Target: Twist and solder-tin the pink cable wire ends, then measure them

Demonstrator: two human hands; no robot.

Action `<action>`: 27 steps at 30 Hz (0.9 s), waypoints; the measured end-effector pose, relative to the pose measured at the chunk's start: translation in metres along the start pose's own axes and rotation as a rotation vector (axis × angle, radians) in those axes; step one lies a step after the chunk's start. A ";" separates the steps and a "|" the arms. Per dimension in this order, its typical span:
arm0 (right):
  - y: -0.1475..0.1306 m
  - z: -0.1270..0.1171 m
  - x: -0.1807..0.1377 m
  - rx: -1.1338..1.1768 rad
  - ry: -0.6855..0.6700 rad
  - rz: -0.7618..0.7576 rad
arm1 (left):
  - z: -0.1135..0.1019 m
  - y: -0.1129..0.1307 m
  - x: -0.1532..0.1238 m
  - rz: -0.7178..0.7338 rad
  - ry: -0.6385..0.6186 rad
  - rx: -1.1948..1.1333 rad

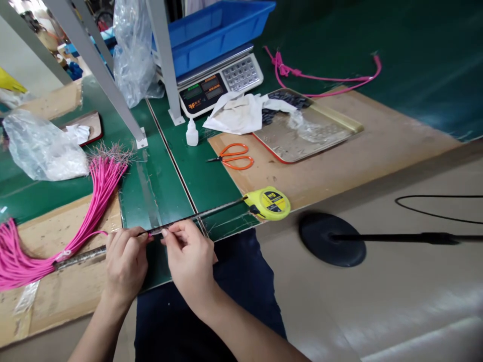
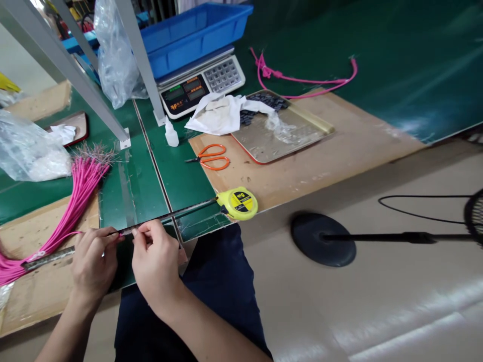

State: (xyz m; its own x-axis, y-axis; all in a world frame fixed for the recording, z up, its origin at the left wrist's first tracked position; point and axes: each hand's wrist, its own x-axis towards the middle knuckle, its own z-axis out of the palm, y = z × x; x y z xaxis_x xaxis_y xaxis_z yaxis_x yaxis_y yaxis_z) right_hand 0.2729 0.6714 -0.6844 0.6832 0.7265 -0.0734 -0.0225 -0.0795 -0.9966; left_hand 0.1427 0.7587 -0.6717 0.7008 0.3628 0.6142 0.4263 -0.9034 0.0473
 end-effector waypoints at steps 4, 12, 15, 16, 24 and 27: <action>0.000 0.001 0.000 0.006 0.023 0.055 | 0.001 -0.001 0.000 0.004 0.005 0.000; -0.003 0.002 0.007 0.269 0.044 0.264 | 0.002 -0.002 0.001 0.007 0.016 0.023; -0.006 0.000 0.010 0.351 0.045 0.321 | 0.002 -0.002 0.001 0.008 0.017 0.020; -0.007 0.000 0.011 0.366 0.046 0.334 | 0.002 -0.002 0.001 0.008 0.016 0.019; -0.006 -0.002 0.015 0.472 0.042 0.382 | 0.002 -0.002 0.001 0.011 0.010 0.013; -0.005 -0.002 0.015 0.479 0.035 0.384 | 0.002 -0.002 0.001 0.012 0.013 0.018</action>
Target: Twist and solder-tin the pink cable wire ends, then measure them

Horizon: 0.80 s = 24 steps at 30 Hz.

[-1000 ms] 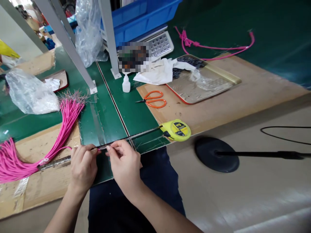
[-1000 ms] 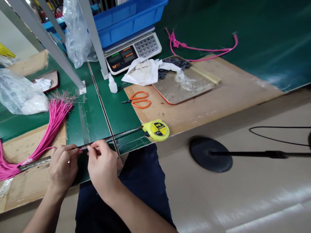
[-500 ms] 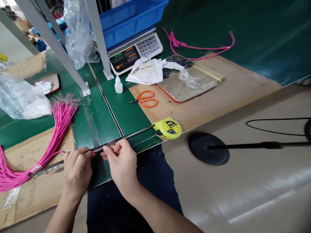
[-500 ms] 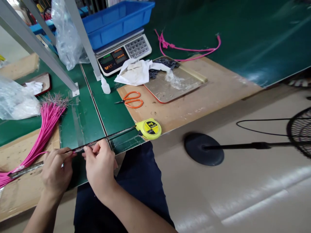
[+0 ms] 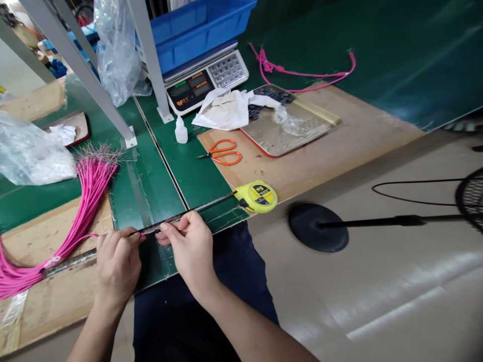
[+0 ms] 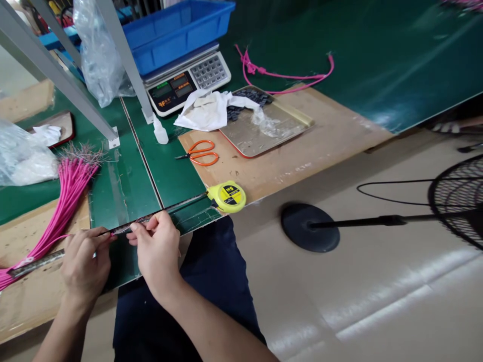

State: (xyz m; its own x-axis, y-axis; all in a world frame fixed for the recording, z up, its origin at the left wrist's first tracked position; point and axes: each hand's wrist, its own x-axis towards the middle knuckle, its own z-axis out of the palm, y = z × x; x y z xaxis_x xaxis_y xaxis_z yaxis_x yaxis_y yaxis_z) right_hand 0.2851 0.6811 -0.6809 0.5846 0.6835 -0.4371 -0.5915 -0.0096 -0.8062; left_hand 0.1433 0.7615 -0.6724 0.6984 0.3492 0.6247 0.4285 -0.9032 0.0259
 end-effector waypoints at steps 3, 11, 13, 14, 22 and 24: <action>0.001 0.000 0.000 0.020 0.001 -0.005 | 0.000 0.000 -0.001 -0.001 0.001 -0.001; 0.000 0.000 0.000 0.076 -0.003 0.014 | 0.001 -0.001 -0.002 0.003 -0.004 0.001; 0.000 0.000 -0.001 0.088 -0.002 0.016 | 0.001 -0.001 -0.003 0.001 -0.006 0.007; 0.000 0.000 -0.001 0.086 0.000 0.017 | 0.001 -0.001 -0.003 0.000 -0.007 0.009; 0.000 -0.001 -0.003 0.056 0.007 0.013 | 0.000 0.000 -0.002 0.004 -0.001 0.007; -0.001 0.000 -0.002 0.070 0.007 0.020 | 0.001 0.000 -0.001 0.008 0.002 0.010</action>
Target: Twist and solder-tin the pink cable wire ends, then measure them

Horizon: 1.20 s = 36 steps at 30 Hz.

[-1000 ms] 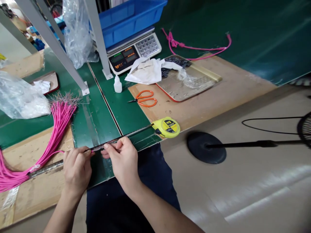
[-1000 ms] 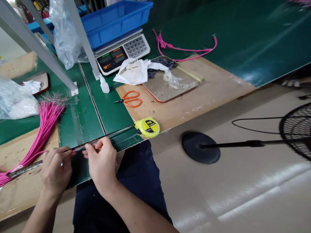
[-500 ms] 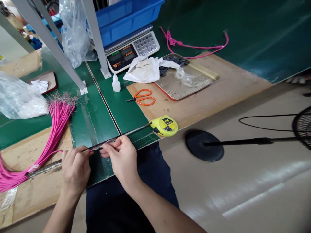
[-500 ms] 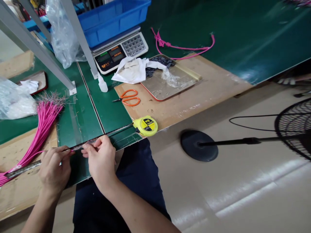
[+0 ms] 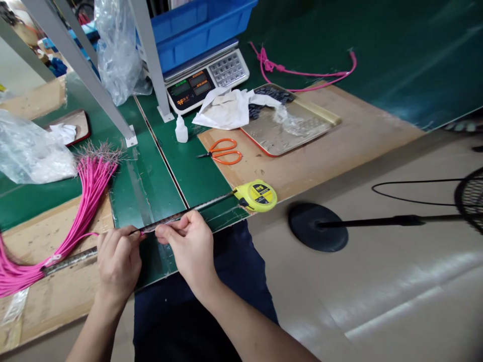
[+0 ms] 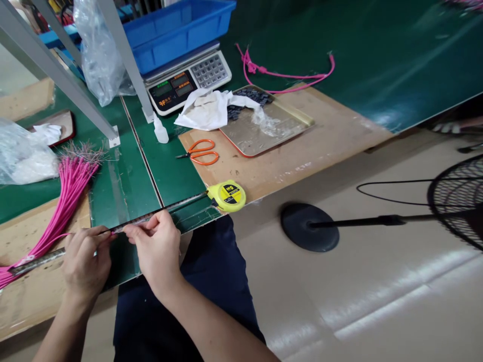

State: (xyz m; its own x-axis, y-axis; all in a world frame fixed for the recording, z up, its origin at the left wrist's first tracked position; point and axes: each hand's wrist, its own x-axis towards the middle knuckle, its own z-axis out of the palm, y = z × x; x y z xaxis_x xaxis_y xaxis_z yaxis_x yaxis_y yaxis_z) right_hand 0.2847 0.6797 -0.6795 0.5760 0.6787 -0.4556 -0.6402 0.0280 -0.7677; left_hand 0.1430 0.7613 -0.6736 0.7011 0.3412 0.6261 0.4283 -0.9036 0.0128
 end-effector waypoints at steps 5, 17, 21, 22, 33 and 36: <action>-0.001 0.001 0.003 0.041 -0.016 0.021 | 0.000 0.000 0.000 -0.004 -0.002 -0.005; -0.001 0.003 0.007 0.029 0.015 0.037 | 0.000 -0.001 0.000 -0.007 -0.006 0.000; 0.002 0.003 0.008 0.049 0.024 0.014 | 0.000 -0.001 -0.001 -0.011 -0.003 -0.007; 0.002 0.003 0.008 0.055 0.025 0.005 | 0.000 -0.001 -0.001 -0.010 -0.002 -0.007; 0.004 0.003 0.009 0.061 0.056 -0.035 | 0.000 -0.004 -0.004 -0.016 -0.006 0.006; 0.003 0.003 0.008 0.064 0.058 -0.041 | 0.000 -0.004 -0.004 -0.013 -0.008 0.012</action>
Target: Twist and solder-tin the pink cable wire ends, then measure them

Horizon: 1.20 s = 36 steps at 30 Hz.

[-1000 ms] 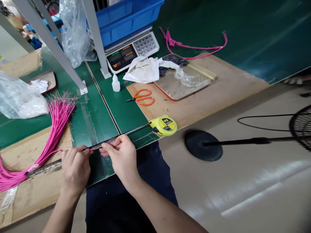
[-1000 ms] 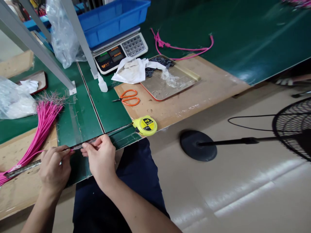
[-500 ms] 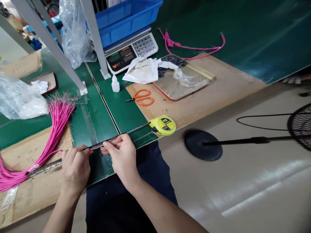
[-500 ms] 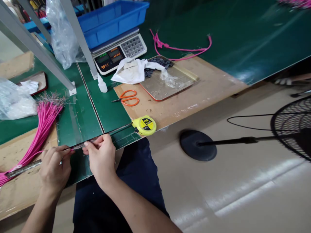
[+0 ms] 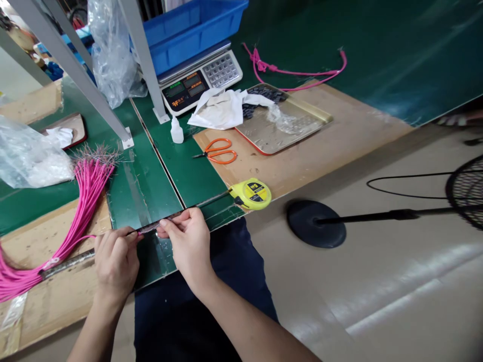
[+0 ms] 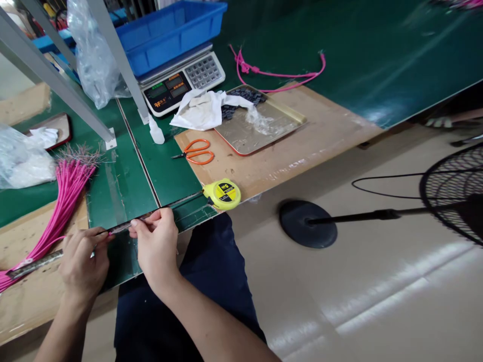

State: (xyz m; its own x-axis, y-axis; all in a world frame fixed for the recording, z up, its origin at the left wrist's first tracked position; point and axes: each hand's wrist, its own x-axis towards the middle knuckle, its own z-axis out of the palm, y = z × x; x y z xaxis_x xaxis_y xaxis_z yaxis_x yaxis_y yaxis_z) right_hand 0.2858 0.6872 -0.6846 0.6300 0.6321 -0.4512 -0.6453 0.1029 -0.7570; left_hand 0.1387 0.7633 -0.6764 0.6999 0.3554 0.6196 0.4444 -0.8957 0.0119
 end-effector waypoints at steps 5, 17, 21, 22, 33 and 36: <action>0.001 -0.001 -0.001 -0.023 0.002 -0.022 | -0.001 0.001 0.002 0.006 0.006 0.000; 0.000 0.000 0.000 -0.028 0.010 -0.004 | -0.001 0.002 0.004 0.019 0.013 -0.002; -0.001 0.000 0.000 -0.040 0.023 -0.010 | 0.000 0.001 0.003 0.019 0.010 0.004; -0.001 -0.001 -0.001 -0.041 0.026 -0.012 | 0.000 0.001 0.003 0.016 0.007 0.007; 0.001 -0.003 -0.001 -0.037 0.022 -0.042 | 0.000 0.000 0.001 0.003 0.002 -0.008; 0.002 -0.005 -0.002 -0.063 0.019 -0.060 | -0.001 0.004 0.003 -0.011 -0.005 -0.020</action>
State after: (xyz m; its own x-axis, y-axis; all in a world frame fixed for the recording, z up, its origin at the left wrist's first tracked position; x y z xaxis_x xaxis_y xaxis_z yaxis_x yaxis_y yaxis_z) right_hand 0.2859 0.6826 -0.6873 0.6752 0.6117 -0.4123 -0.5778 0.0910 -0.8111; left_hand 0.1419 0.7609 -0.6743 0.6981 0.3665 0.6150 0.4407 -0.8970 0.0343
